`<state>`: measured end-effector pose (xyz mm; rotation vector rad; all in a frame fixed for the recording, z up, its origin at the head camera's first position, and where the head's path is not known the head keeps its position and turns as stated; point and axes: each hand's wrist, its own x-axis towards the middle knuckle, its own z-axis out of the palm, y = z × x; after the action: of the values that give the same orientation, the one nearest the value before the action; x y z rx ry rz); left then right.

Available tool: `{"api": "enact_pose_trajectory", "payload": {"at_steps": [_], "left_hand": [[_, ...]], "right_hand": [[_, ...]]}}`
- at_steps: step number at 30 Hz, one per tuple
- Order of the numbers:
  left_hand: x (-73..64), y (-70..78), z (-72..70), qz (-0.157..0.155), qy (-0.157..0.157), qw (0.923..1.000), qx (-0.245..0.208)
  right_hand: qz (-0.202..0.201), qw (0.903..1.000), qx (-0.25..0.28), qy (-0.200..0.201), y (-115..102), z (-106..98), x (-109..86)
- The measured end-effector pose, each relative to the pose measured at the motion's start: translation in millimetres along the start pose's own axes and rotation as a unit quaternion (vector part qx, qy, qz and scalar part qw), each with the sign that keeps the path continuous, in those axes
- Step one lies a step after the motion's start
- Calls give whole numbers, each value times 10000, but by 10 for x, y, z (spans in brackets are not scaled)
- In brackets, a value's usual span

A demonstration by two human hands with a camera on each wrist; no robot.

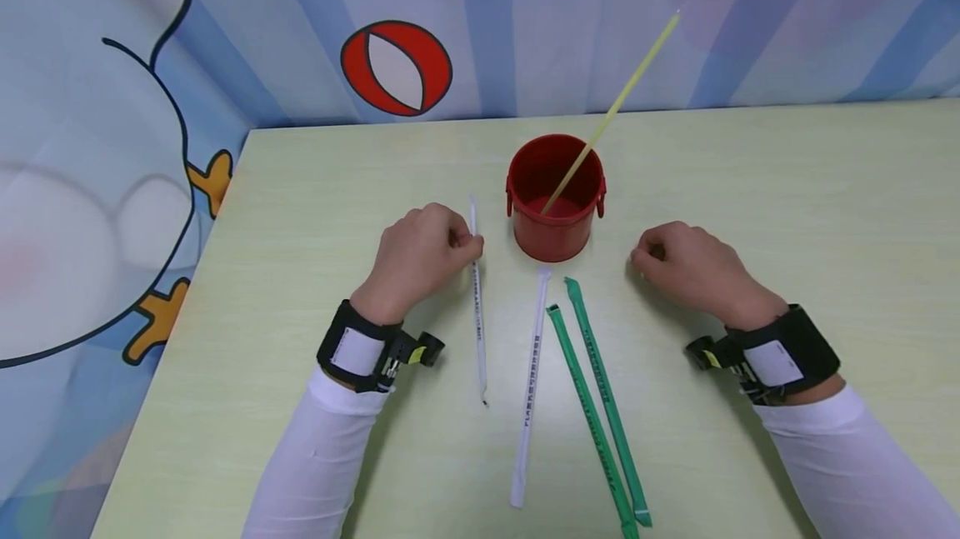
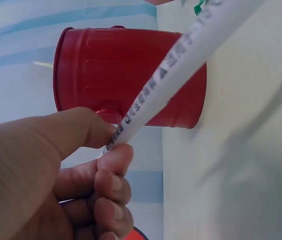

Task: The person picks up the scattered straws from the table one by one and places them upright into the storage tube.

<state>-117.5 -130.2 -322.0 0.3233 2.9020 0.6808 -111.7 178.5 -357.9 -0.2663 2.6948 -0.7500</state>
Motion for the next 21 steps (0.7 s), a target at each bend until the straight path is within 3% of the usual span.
{"api": "enact_pose_trajectory", "payload": {"at_steps": [8,21], "left_hand": [[20,49,-116,-8,712,9971,-278],[42,143,-316,-78,1721,9823,-739]], "right_hand": [[-11,10000,58,16,15,0,0],[4,10000,67,27,12,-6,-1]]}}
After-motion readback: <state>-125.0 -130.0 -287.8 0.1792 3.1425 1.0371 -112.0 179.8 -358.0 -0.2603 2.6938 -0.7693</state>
